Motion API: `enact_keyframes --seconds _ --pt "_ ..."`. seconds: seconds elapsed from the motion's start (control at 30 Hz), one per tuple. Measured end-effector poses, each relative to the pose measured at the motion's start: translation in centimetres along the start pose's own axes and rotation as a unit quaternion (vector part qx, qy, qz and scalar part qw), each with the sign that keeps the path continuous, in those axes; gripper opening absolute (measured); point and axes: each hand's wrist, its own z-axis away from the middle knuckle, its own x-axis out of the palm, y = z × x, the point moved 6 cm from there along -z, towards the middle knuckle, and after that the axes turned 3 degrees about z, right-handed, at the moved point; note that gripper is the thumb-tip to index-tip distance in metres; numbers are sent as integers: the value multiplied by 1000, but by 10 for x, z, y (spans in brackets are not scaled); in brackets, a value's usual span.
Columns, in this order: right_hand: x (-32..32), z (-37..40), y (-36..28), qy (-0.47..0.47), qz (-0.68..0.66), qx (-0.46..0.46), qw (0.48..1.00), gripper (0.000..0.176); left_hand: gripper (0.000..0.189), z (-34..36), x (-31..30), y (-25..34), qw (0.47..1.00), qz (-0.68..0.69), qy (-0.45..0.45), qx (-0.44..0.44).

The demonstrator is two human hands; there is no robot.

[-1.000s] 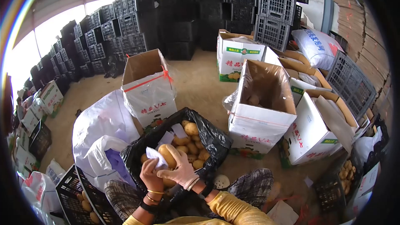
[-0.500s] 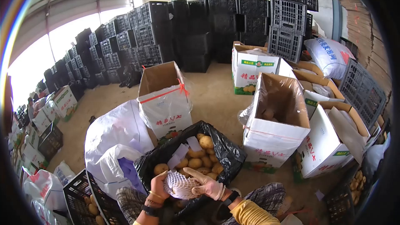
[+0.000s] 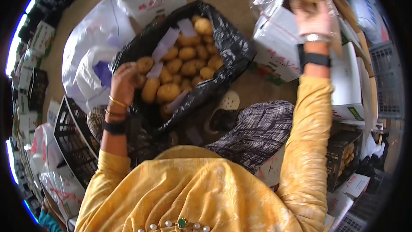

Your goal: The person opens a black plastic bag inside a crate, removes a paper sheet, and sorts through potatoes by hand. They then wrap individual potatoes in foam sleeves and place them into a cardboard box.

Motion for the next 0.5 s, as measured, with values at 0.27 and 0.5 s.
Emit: enact_keyframes --seconds 0.27,0.5 --pt "23 43 180 -75 408 148 898 32 26 -91 -3 -35 725 -662 -106 156" --pt "26 61 347 -172 761 98 618 35 23 -120 -21 -115 672 -725 -127 86"
